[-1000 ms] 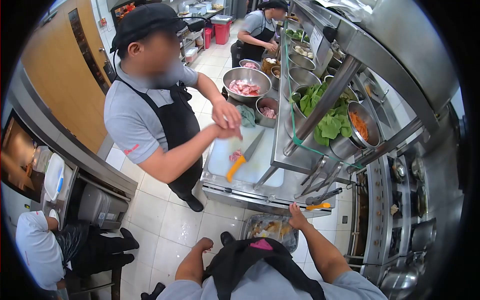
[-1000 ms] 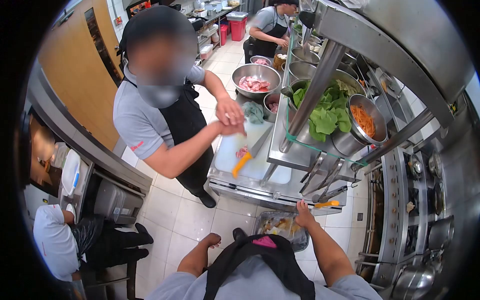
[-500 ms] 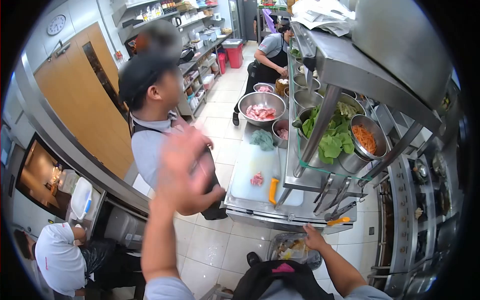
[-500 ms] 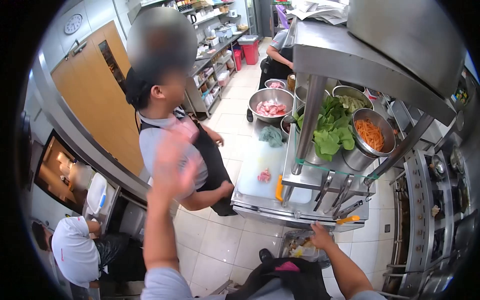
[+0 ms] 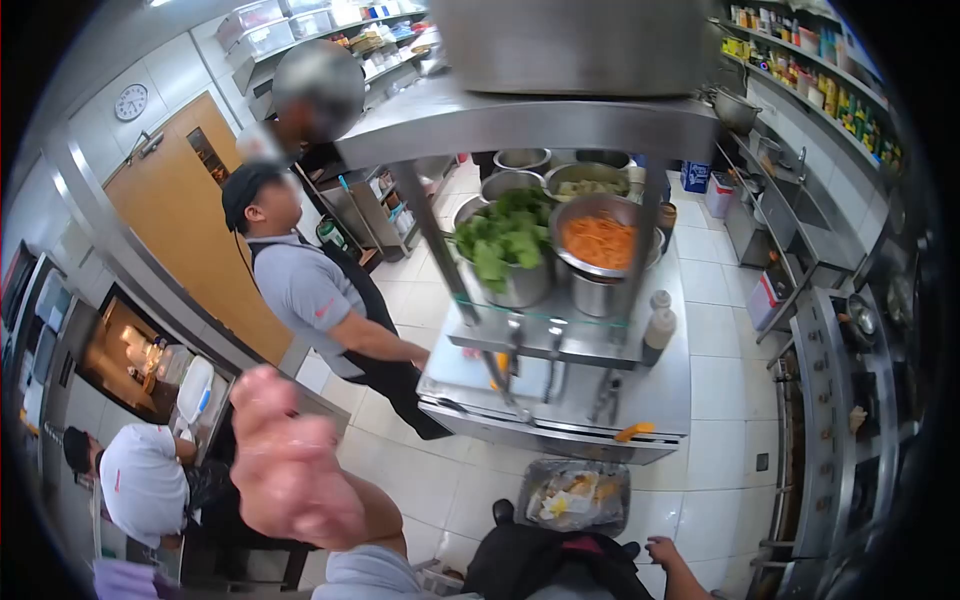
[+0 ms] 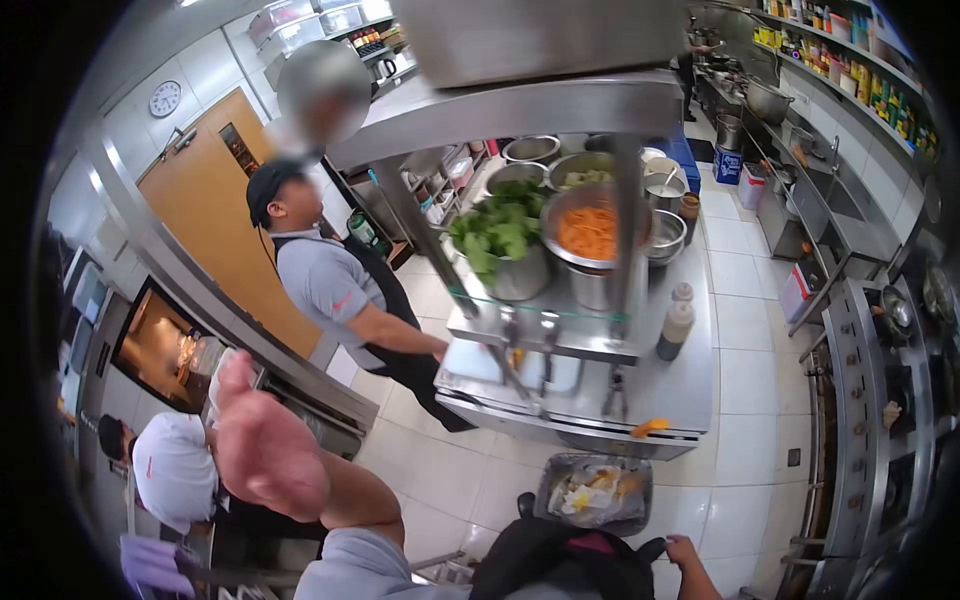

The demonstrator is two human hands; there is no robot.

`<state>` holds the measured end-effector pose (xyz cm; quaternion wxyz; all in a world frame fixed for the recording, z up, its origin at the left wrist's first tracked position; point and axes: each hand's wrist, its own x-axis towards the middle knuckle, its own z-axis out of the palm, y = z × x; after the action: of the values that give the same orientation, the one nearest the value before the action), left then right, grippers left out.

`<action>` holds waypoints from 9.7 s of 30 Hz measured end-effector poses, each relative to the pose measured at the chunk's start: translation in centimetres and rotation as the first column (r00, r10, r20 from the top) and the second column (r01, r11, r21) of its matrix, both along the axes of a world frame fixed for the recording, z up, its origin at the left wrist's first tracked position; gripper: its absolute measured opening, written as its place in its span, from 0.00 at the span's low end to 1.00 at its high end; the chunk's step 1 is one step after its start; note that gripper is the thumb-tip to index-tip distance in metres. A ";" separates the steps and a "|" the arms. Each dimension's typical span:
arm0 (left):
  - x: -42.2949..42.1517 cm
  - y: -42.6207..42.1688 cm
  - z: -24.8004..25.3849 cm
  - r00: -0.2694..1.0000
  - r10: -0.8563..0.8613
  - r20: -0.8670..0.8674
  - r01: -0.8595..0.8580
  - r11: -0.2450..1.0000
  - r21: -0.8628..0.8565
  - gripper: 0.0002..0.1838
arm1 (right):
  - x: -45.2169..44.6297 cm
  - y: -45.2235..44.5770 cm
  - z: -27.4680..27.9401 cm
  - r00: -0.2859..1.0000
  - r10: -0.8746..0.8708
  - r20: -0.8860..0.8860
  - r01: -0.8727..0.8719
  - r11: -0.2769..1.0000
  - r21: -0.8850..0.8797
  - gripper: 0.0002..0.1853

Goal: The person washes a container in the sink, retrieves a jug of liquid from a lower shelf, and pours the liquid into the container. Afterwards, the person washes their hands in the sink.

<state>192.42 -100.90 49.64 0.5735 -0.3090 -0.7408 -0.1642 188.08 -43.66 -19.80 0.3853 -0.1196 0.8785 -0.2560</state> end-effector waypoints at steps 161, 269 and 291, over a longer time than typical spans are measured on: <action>-103.6 83.9 -79.3 -0.054 -0.201 0.978 -0.988 -0.134 -0.082 0.18 | -134.4 -21.8 -3.5 -0.743 0.574 0.343 -0.553 -0.816 0.167 0.27; -120.8 29.5 -96.0 0.186 0.413 0.891 -0.592 -0.677 0.437 0.14 | -133.6 -40.3 -28.7 0.576 0.734 0.360 -0.661 0.677 -0.323 0.29; -115.7 28.1 -94.1 0.231 0.194 0.953 -0.691 -0.657 0.301 0.20 | -133.4 -23.0 -36.3 0.262 0.409 0.874 -0.767 0.638 -0.068 0.26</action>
<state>76.77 -72.78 -44.43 0.3913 0.7498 -0.4495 -0.2876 54.72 -66.68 -56.09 0.8328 -0.2332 0.4986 0.0591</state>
